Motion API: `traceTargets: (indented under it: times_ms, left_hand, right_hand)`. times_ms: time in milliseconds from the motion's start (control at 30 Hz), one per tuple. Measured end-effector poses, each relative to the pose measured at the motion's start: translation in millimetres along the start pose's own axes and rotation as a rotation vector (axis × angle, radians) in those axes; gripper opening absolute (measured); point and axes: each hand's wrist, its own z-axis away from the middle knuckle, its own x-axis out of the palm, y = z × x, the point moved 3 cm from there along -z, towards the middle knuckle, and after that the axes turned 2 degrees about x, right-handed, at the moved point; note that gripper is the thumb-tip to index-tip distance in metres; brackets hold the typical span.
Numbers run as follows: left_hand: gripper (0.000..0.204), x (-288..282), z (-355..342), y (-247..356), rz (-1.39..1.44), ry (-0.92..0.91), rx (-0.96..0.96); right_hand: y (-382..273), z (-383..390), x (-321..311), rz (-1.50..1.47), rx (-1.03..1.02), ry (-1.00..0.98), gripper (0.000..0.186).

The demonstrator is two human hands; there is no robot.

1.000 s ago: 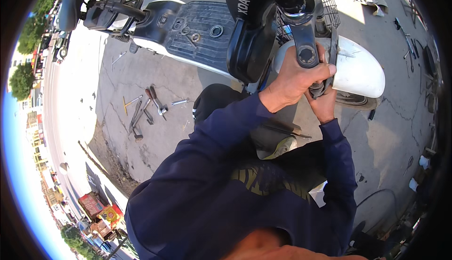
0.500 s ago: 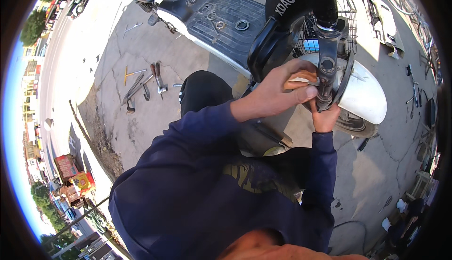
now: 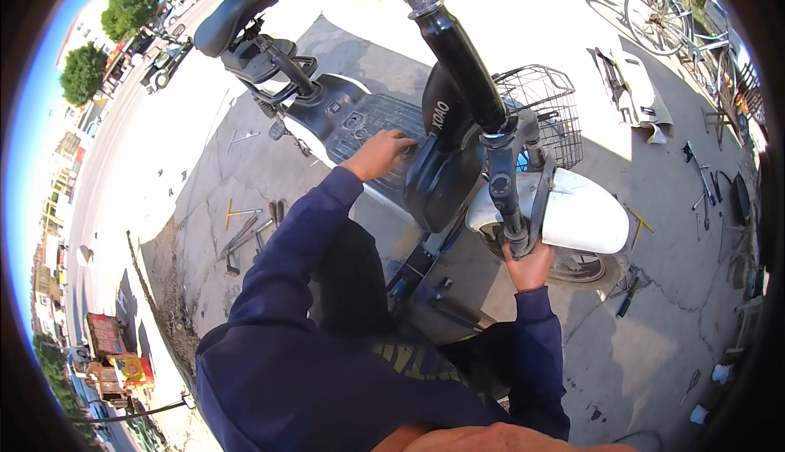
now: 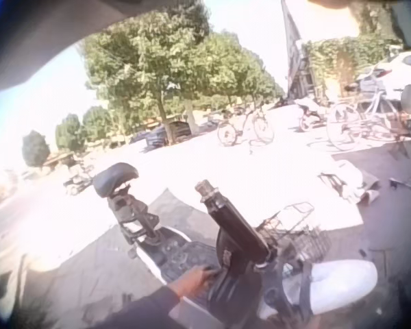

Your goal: The person works on the front fork and handlebar area of a white scooter, using a wrench to loosen and tighten bolts. They repeatedly remove and reattach the handlebar stem, adjusting the front fork assembly and testing the steering movement.

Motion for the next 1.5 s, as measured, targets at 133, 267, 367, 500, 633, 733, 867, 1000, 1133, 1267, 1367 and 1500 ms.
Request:
traceTargets:
  times_ms: [133,267,367,500,633,733,867,1000,1133,1267,1367,1500]
  left_hand:
    - [0.042,-3,6,-12,-0.008,0.085,-0.049]
    - [0.033,-78,-1,19,0.683,0.679,-0.195]
    - [0.025,-158,-12,48,1.338,0.940,0.073]
    - [0.023,-238,-36,86,1.247,0.901,0.293]
    - [0.031,-248,-58,88,1.183,0.750,0.281]
    - [0.028,-239,-60,91,1.291,0.702,0.212]
    - [0.023,-231,-65,107,1.333,0.659,0.255]
    - [0.027,-224,-53,104,1.326,0.944,0.309]
    - [0.065,-189,17,56,0.968,1.191,-0.176]
    - [0.034,-93,21,-9,0.360,0.654,-0.186]
    - [0.039,-52,-11,-22,0.089,0.382,0.033]
    - [0.046,-3,-52,-33,0.297,-0.226,-0.041]
  right_hand:
    - [1,-1,3,0.018,-0.063,0.022,0.042]
    - [5,2,2,0.023,0.014,-0.018,0.045]
    - [5,3,-1,0.043,0.010,0.014,0.046]
    - [4,3,-1,0.031,-0.013,-0.002,0.048]
    - [3,0,-2,0.027,-0.006,-0.028,0.050]
    - [9,2,1,0.055,0.020,-0.033,0.053]
    - [18,4,4,0.039,0.094,-0.143,0.061]
    - [3,0,4,0.064,-0.057,0.031,0.053]
    - [1,1,3,0.059,0.046,-0.048,0.044]
    - [27,4,3,0.028,0.006,-0.030,0.040]
    - [20,4,1,-0.022,-0.029,-0.049,0.038]
    - [11,-3,6,-0.052,0.051,-0.107,0.034]
